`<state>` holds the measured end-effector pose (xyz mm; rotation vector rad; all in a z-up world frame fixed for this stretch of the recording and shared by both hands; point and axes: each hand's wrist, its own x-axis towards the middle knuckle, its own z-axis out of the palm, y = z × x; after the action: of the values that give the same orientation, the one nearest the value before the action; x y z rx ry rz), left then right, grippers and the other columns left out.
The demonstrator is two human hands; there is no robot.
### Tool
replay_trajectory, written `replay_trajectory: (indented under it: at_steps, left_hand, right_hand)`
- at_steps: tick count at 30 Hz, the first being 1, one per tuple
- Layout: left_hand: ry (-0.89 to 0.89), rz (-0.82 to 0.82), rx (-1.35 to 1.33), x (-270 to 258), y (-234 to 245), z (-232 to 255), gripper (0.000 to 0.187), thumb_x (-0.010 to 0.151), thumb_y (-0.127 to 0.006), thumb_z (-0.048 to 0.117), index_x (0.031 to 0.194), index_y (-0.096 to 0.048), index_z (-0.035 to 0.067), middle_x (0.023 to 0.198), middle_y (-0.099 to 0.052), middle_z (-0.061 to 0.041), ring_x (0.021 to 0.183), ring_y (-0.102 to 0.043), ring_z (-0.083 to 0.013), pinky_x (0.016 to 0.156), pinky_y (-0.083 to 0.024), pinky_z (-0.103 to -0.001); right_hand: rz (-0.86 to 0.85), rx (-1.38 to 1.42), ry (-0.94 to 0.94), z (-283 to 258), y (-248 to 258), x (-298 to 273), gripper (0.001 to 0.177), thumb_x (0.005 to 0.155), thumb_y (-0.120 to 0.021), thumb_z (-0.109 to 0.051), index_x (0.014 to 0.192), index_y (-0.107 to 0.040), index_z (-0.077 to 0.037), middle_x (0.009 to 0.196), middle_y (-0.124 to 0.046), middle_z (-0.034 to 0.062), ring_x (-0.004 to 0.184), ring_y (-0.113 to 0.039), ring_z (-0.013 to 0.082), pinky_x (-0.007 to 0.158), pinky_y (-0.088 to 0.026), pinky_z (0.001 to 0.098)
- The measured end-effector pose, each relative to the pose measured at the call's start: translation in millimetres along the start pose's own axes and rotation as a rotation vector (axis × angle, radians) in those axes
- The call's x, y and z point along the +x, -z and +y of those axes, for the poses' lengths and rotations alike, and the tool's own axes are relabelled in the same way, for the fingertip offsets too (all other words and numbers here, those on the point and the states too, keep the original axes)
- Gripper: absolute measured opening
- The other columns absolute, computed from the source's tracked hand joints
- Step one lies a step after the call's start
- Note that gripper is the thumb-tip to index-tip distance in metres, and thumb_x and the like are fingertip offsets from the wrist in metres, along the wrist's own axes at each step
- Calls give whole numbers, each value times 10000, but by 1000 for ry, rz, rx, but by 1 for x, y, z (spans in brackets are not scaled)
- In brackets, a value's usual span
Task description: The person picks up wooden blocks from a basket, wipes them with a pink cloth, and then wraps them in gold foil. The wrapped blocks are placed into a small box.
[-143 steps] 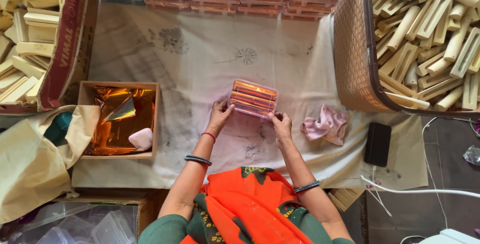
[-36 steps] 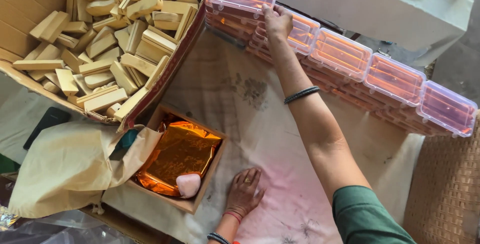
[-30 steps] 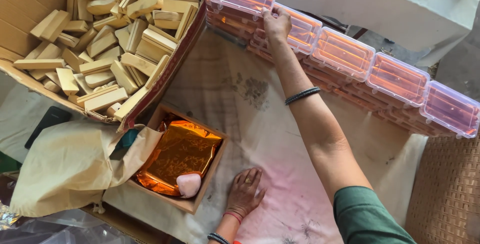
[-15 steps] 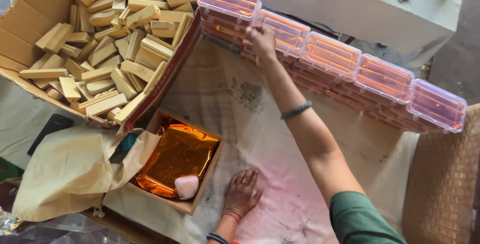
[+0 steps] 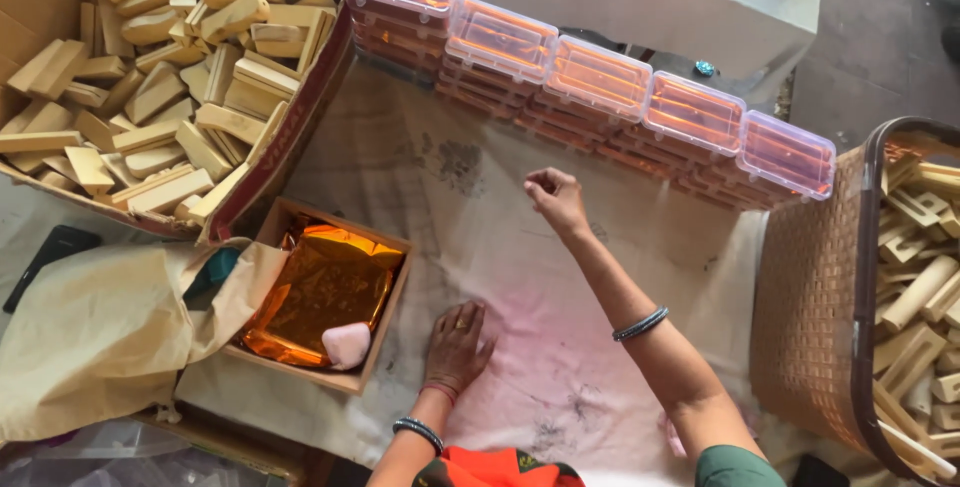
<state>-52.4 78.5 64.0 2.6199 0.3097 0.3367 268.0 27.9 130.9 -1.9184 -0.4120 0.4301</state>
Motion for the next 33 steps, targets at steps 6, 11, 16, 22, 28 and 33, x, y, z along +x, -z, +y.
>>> replay_trajectory:
  at_steps: [6,11,16,22,28,33]
  left_hand:
    - [-27,42,29,-1,-3,-3,641,843,-694,405,1369,-569,61,1382,-542,-100,1319,-479,-281,1100,-367,-455]
    - [-51,6,141,-1,-17,-6,644,824,-704,452,1354,-601,101,1381,-561,-89,1311,-494,-275,1100,-395,-456]
    - [-41,1,213,-4,-17,-7,620,841,-698,484,1344,-624,128,1381,-574,-70,1329,-505,-245,1080,-418,-454]
    - [-65,77,224,-6,-19,-11,606,872,-686,481,1370,-635,140,1394,-575,-58,1335,-505,-243,1110,-424,-442]
    - [-42,84,184,-2,-28,-14,588,872,-699,484,1344,-682,135,1398,-590,-77,1340,-506,-276,1127,-408,-456]
    - [222,99,-267,13,-63,-8,291,1035,-666,360,1138,-749,100,1049,-728,-83,946,-704,-254,889,-555,-411]
  right_hand:
    - [19,-152,317,-46,-6,-54,144,884,-749,-134,985,-781,-37,931,-769,79,865,-729,148,780,-597,303]
    - [-141,-121,144,-16,26,-140,205,907,-742,-197,1046,-754,-47,999,-747,106,895,-720,191,812,-595,331]
    - [-1,-206,111,34,115,-219,229,911,-757,-208,1076,-758,-49,1045,-767,97,936,-723,187,826,-590,329]
    - [391,-174,-170,26,238,-318,249,904,-732,-208,1113,-758,-76,1057,-773,55,929,-732,149,828,-604,290]
    - [620,-218,-123,8,313,-380,214,930,-734,-150,1117,-753,-47,944,-770,43,815,-696,114,695,-566,264]
    - [991,-267,23,41,403,-404,117,1002,-709,-90,1089,-752,-25,892,-741,42,798,-676,91,729,-553,245]
